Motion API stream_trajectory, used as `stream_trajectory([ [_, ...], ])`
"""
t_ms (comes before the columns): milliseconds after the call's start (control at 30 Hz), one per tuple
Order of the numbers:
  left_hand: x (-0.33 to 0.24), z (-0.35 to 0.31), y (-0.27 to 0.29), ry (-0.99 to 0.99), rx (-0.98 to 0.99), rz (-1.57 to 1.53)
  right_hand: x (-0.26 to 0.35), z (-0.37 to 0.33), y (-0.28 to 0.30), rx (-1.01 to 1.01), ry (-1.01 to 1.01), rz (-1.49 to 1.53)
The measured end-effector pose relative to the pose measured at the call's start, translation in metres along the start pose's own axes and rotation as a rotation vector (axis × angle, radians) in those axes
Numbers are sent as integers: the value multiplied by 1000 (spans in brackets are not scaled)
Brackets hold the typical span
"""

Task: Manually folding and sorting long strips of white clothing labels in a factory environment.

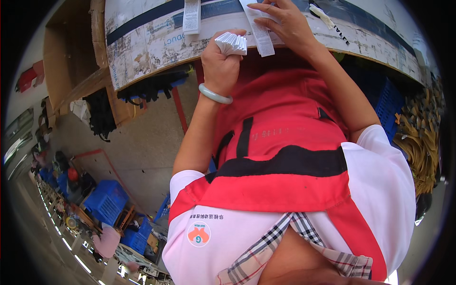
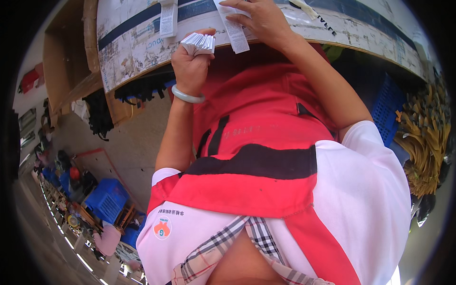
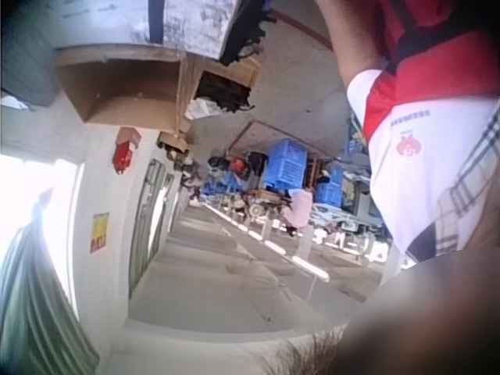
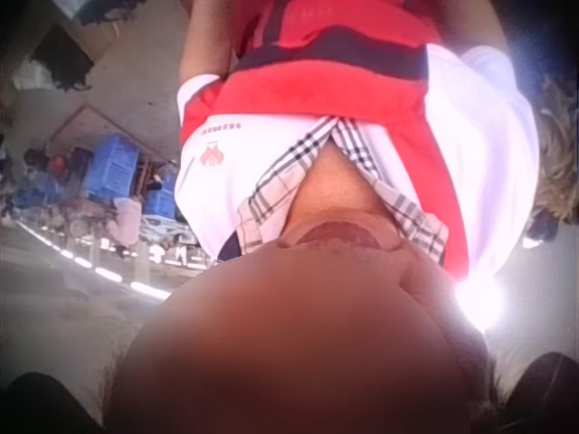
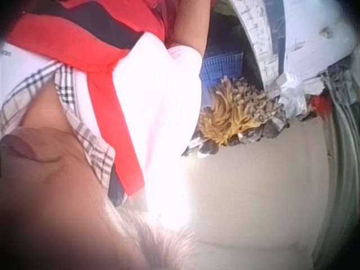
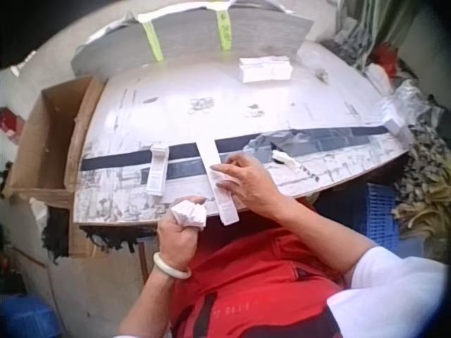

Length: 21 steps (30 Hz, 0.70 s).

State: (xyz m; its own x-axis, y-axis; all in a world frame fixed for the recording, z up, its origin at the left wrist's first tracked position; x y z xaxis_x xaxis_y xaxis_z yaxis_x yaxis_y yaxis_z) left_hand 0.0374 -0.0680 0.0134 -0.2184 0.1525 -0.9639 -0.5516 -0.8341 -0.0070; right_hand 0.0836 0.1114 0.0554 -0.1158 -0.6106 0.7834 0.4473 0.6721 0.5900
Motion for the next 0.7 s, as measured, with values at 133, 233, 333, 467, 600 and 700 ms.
stream_trajectory([
  [133, 7, 1, -4, 29, 72, 25, -19, 1, -6, 73, 116, -210],
  [233, 3, 0, -1, -72, -2, 87, -15, -4, -6, 94, 74, -33],
  [333, -14, 10, -3, -346, -69, 229, -2, -13, 0, 183, -4, 122],
  [467, -13, 6, -5, -175, 64, 18, 12, -20, 2, 335, -28, 267],
  [600, -17, 1, -3, -92, 45, 36, 22, -22, 5, 387, -99, 341],
  [700, -21, -1, -3, -65, 57, -54, 10, -29, 0, 461, -231, 418],
])
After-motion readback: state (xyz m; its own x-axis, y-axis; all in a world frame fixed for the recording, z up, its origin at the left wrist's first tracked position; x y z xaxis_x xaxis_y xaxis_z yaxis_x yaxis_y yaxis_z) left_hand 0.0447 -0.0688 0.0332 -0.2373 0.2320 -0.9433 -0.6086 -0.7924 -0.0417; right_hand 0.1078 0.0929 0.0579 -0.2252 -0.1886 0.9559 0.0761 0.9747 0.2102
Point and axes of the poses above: each hand's wrist, its own z-axis towards the middle knuckle, its own y-axis out of the back of the hand, x = y × z, the point moved 5 cm from there along z, towards the middle knuckle, and after that the axes turned 12 degrees about -y, right-handed, at the moved point
